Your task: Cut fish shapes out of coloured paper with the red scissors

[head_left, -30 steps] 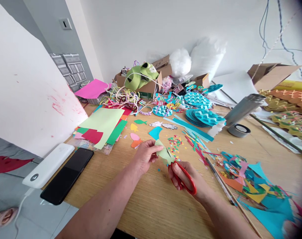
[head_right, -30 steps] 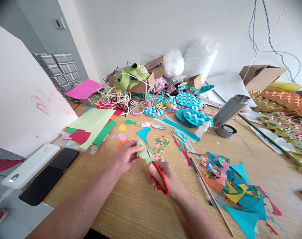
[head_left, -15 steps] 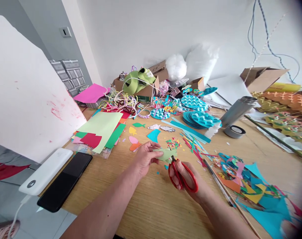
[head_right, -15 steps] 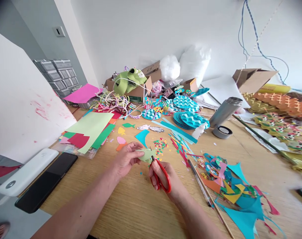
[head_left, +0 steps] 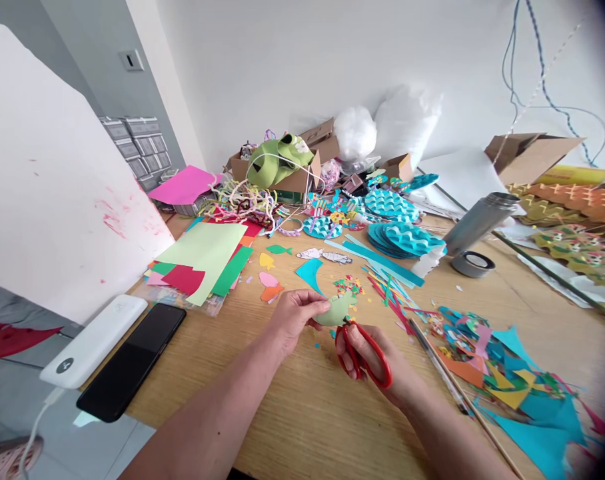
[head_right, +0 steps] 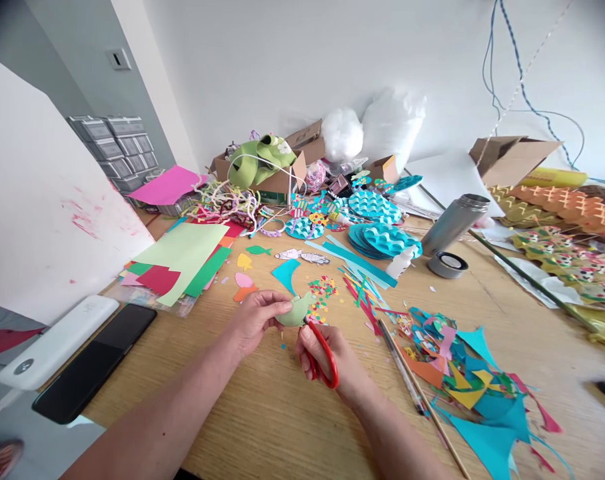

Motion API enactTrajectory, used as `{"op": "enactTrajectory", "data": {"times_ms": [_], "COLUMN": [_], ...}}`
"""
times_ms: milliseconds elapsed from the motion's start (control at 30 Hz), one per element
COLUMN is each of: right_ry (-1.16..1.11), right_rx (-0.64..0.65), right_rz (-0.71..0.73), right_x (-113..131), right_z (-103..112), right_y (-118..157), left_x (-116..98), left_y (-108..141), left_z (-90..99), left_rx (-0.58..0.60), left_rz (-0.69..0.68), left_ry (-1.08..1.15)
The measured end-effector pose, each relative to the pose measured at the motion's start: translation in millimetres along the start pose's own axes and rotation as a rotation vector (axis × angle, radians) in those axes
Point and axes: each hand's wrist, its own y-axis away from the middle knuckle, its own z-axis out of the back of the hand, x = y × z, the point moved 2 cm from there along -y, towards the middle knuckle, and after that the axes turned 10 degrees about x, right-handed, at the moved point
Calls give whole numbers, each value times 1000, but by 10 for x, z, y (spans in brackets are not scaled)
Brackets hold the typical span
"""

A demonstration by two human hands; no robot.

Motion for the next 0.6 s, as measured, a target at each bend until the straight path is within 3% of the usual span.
{"op": "enactTrajectory", "data": {"times_ms": [167,600], "right_ry": [23,-1], "right_rx": [0,65], "right_rz": [-17,25], "right_x": [41,-20], "right_z": [10,17], "right_y": [23,26], "left_x": [22,8], "left_y": [-17,9], "left_z": [24,-11], "left_rx": [-39,19], "left_rz": [-24,13], "left_ry": [-7,13]}}
